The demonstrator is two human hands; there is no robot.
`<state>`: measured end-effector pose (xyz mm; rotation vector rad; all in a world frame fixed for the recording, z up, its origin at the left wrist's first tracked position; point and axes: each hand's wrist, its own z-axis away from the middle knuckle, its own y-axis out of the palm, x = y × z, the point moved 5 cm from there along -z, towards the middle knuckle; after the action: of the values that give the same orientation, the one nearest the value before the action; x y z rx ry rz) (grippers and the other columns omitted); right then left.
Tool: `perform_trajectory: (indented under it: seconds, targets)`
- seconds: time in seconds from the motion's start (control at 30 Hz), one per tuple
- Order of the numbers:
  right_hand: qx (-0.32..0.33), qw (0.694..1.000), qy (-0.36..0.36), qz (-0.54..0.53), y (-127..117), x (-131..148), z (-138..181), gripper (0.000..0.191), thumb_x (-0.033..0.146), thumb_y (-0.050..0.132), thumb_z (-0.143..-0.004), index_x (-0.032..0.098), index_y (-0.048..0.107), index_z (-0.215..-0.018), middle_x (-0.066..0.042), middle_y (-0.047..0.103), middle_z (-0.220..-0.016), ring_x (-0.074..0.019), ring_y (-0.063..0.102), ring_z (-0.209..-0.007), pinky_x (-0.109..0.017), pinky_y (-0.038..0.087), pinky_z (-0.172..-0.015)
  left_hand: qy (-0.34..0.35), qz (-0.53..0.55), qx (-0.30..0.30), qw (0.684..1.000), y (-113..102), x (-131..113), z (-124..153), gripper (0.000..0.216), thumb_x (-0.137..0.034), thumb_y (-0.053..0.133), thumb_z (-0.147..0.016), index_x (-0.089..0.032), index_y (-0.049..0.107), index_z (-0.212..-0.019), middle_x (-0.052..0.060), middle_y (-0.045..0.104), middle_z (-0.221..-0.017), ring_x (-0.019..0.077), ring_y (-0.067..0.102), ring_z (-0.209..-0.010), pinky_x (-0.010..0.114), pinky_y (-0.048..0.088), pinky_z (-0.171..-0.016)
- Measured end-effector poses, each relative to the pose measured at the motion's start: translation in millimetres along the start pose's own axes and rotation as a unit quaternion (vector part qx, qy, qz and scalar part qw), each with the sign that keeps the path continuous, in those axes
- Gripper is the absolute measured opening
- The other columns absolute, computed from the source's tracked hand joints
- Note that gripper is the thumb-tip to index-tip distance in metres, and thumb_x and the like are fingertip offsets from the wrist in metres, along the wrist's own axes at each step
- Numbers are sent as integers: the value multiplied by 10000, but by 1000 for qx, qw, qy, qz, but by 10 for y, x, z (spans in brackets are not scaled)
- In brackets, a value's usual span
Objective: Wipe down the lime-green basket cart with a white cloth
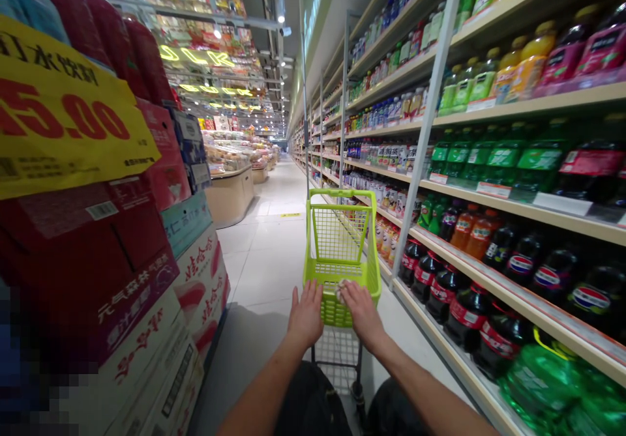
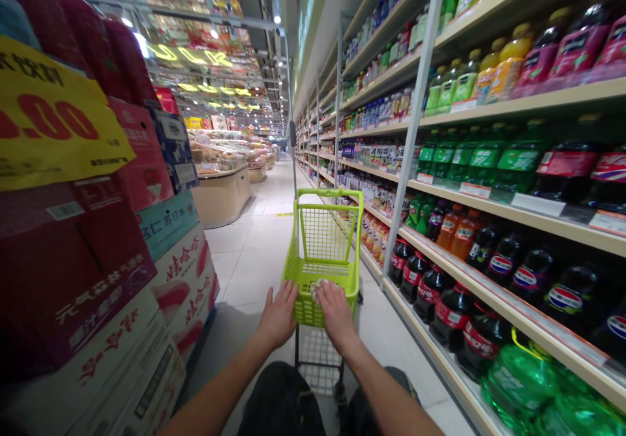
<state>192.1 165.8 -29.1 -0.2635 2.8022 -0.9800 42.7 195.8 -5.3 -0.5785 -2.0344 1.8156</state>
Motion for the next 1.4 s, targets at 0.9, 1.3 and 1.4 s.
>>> perform_trajectory:
  seconds: [0.9, 1.3, 1.4]
  targets:
    - [9, 998, 20, -50, 35, 64, 137, 394, 92, 348, -849, 218, 498, -1191, -82, 457, -1299, -200, 342, -1238, -428, 370, -954, -1, -29, 8, 1000, 220, -193, 74, 781, -171, 379, -651, -122, 92, -1377, 81, 72, -1463, 221, 39, -1340, 506, 89, -1061]
    - [34, 998, 60, -1, -20, 111, 149, 451, 88, 413, -780, 171, 471, -1220, -113, 399, -1339, -258, 278, -1264, -476, 302, -975, -11, -7, 3, 1000, 197, -237, 80, 760, -184, 377, -660, -110, 124, -1372, 83, 75, -1462, 220, 44, -1341, 498, 92, -1062]
    - [73, 995, 62, 9, 11, 138, 87, 488, 116, 460, -762, 224, 456, -1238, -93, 390, -1349, -280, 316, -1240, -509, 285, -964, -12, -19, -3, 1000, 207, -218, 83, 750, -176, 372, -666, -113, 126, -1372, 82, 77, -1462, 221, 45, -1341, 502, 94, -1060]
